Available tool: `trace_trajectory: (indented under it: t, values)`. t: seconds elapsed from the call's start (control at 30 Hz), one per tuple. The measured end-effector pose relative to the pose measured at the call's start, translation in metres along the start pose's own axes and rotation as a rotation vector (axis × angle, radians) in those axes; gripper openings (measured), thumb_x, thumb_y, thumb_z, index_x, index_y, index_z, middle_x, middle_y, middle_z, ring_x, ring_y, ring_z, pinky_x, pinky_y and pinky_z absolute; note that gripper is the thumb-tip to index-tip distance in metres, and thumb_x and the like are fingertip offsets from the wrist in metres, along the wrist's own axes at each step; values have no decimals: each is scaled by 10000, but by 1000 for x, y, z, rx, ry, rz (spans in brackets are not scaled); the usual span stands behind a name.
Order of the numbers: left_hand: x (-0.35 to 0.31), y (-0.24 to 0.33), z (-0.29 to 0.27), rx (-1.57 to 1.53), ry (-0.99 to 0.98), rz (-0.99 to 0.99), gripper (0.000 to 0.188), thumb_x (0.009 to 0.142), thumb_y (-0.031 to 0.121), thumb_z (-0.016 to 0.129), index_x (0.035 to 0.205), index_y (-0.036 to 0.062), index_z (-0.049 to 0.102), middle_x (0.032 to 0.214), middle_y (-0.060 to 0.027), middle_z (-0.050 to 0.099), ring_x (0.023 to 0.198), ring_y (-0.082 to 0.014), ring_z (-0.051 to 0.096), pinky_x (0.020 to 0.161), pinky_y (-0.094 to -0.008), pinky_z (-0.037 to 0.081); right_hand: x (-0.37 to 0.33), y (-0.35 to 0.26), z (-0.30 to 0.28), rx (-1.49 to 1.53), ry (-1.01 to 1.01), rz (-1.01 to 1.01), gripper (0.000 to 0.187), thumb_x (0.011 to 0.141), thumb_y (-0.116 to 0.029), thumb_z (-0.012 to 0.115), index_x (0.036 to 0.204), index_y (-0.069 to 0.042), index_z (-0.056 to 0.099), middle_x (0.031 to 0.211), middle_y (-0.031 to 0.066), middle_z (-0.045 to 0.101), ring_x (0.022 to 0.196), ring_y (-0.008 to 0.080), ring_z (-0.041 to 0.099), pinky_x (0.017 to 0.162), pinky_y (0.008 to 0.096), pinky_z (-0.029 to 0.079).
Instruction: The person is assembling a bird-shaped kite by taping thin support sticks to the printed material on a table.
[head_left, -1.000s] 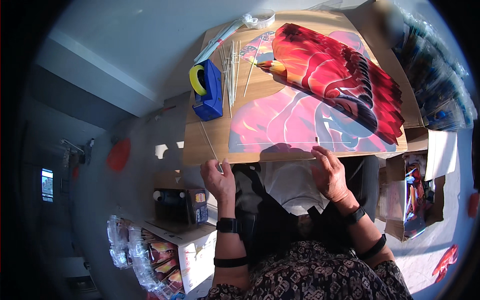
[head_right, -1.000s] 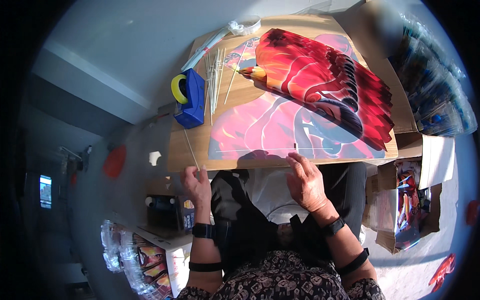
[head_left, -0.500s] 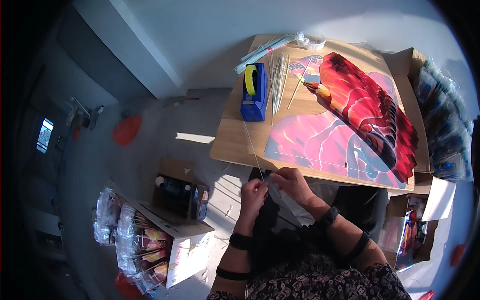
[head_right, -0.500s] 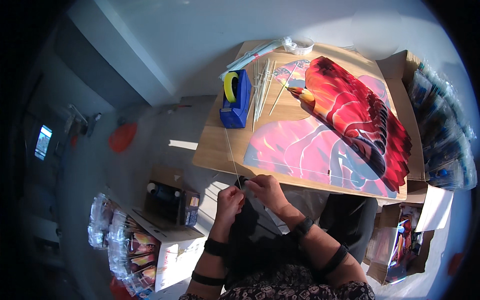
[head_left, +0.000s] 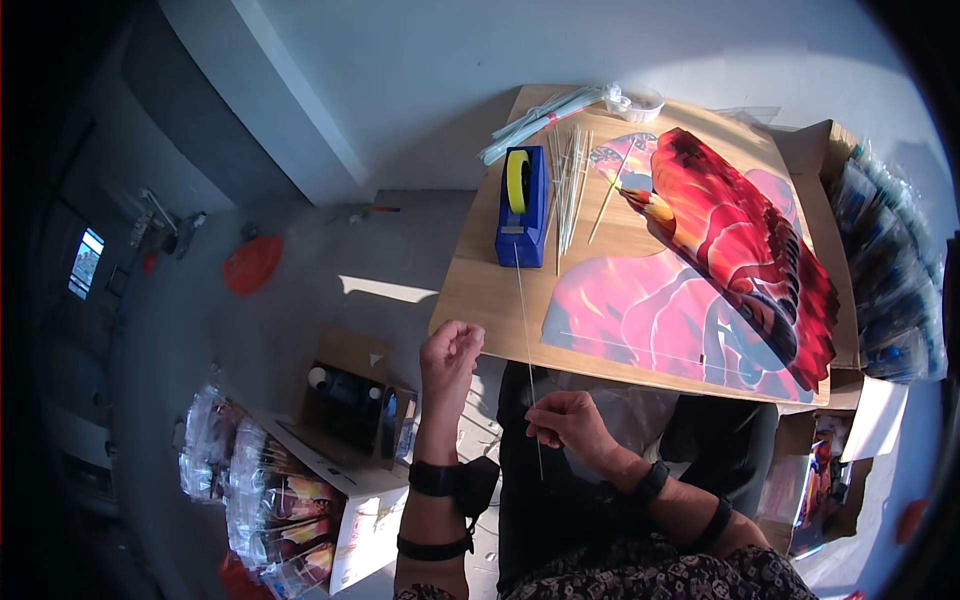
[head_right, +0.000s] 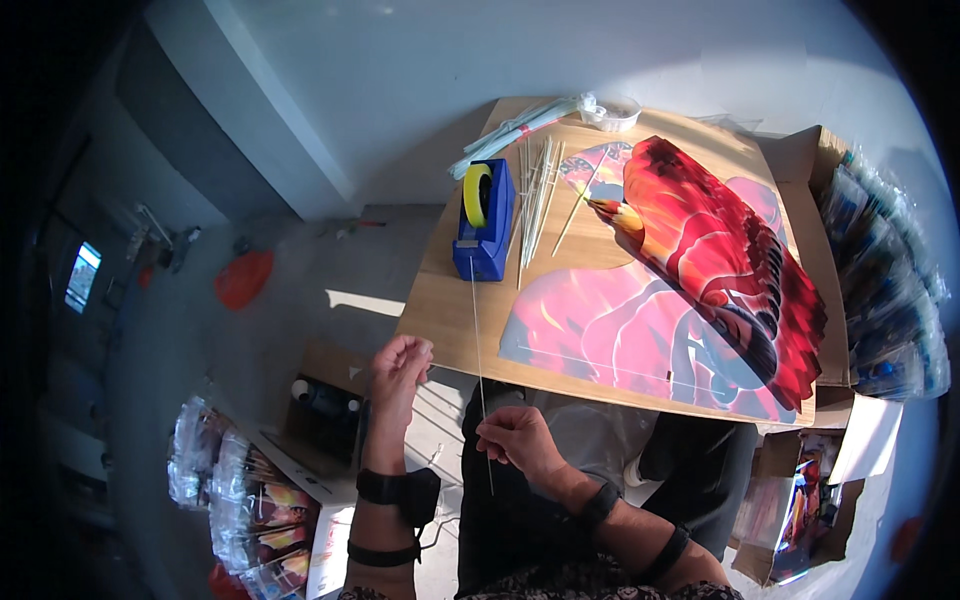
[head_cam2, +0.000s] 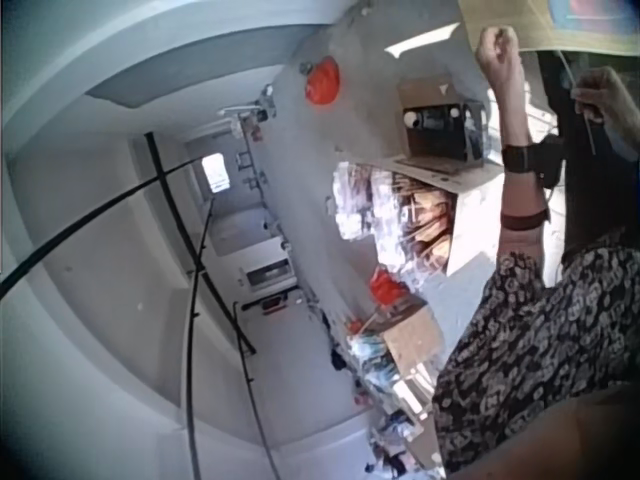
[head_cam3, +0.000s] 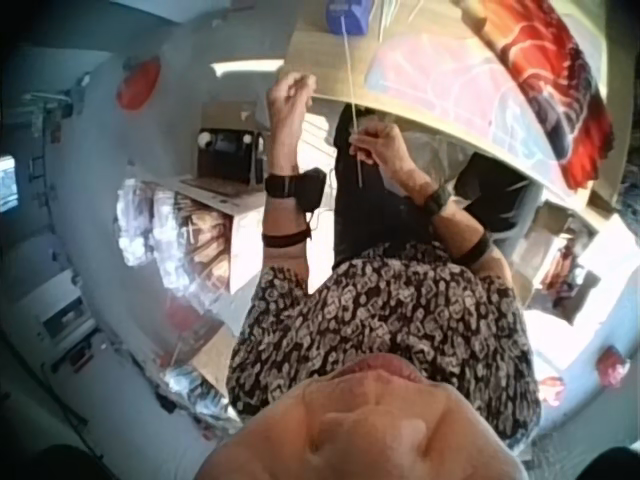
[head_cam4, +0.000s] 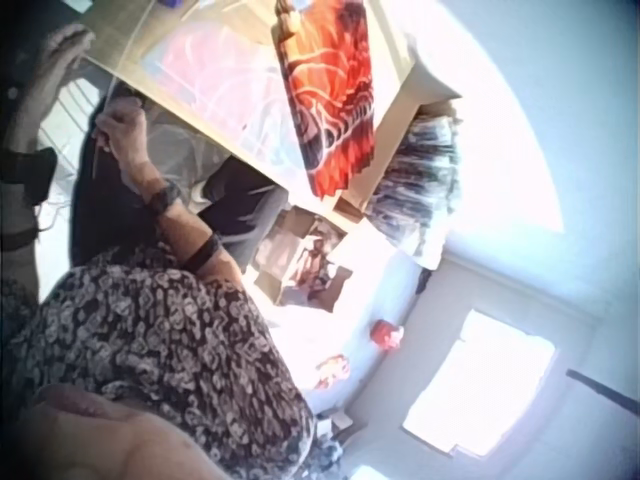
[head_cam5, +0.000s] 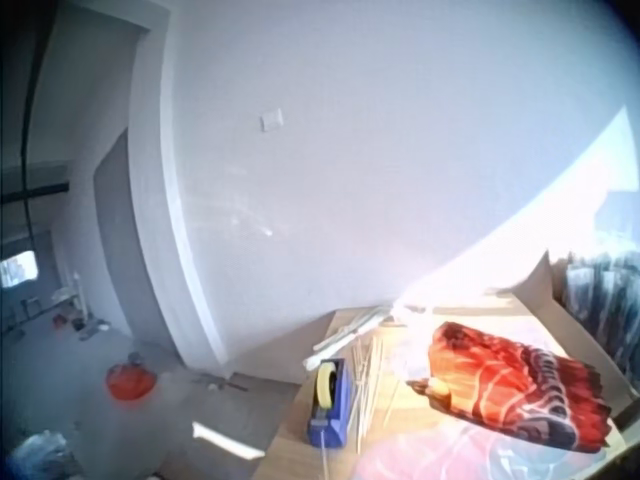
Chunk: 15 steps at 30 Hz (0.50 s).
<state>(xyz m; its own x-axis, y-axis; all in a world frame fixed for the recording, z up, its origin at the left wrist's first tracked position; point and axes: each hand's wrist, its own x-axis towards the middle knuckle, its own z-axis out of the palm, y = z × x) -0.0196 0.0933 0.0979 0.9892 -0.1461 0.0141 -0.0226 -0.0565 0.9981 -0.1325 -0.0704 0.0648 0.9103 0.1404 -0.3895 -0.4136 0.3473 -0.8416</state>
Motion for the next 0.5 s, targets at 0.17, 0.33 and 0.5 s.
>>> trace_trajectory:
  t: [0.17, 0.33, 0.5]
  values:
    - [100, 18, 24, 150, 97, 167, 281, 892, 231, 622, 1057, 3, 627, 826, -12, 603, 765, -73, 516, 649, -225, 397, 7, -1, 7, -4, -6, 15, 109, 871, -89, 616, 790, -18, 635, 672, 43, 640, 525, 52, 537, 446, 188, 390]
    - [159, 41, 46, 346, -37, -117, 247, 810, 181, 658, 896, -50, 657, 800, -42, 638, 705, -104, 558, 638, -252, 438, 6, 2, 9, 41, 11, 15, 100, 870, -90, 622, 798, -21, 638, 674, 47, 642, 522, 56, 544, 446, 184, 399]
    - [184, 37, 66, 276, -79, -82, 119, 721, 10, 622, 738, -108, 617, 705, -117, 622, 620, -180, 622, 531, -292, 487, 7, -1, 8, 35, 15, 17, 101, 869, -88, 622, 808, -9, 642, 684, 56, 647, 537, 60, 548, 458, 187, 405]
